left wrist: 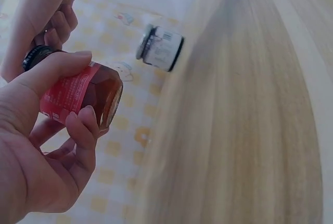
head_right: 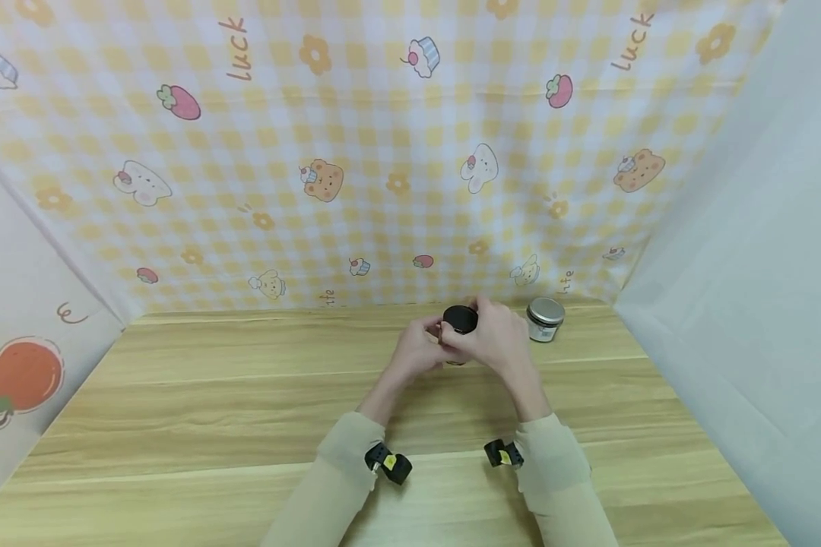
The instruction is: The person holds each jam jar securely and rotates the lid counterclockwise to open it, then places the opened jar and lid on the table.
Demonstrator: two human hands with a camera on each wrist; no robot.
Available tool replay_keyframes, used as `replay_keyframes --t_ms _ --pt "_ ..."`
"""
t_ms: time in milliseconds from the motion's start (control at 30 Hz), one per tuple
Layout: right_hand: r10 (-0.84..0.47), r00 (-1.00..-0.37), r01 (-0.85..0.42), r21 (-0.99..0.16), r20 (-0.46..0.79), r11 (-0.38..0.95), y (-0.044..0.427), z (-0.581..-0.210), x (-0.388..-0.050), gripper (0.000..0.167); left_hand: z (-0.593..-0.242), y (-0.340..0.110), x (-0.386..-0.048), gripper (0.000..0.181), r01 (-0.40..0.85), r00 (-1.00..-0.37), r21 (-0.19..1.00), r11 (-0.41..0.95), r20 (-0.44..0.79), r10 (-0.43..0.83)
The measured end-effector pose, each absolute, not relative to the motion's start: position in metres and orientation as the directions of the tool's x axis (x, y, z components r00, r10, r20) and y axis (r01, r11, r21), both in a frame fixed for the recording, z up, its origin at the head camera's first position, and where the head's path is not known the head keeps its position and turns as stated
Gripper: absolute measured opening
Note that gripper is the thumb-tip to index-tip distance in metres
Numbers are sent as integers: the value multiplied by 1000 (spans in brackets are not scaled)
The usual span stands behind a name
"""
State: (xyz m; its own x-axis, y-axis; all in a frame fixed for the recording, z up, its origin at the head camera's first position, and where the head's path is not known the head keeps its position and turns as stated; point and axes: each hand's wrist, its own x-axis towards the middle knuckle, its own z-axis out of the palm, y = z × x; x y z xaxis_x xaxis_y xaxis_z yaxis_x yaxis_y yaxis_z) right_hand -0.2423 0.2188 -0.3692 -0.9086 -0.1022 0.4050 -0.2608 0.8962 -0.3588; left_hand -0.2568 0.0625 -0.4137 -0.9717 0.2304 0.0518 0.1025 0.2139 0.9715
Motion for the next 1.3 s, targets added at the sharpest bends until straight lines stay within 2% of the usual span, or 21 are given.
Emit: replay_keyframes --t_ms 267,500,833,1067,1300 --pt "-121 -889 -290 -338 442 895 216 -359 -233 49 -406 57 -250 32 197 -957 960 197 144 253" --pt "-130 -892 -305 -361 434 881 206 -353 -226 48 -406 45 -245 36 282 -946 923 262 221 238" --pt "-168 -874 -346 -342 455 874 193 -347 -219 50 -402 29 -236 41 296 -946 919 260 244 215" --pt "-223 -863 -406 -358 453 841 181 -339 -213 55 -396 14 -229 37 305 -942 918 254 253 219" --pt "-240 -875 -410 -379 421 830 169 -335 -208 53 -395 0 -224 34 332 -936 898 289 275 221"
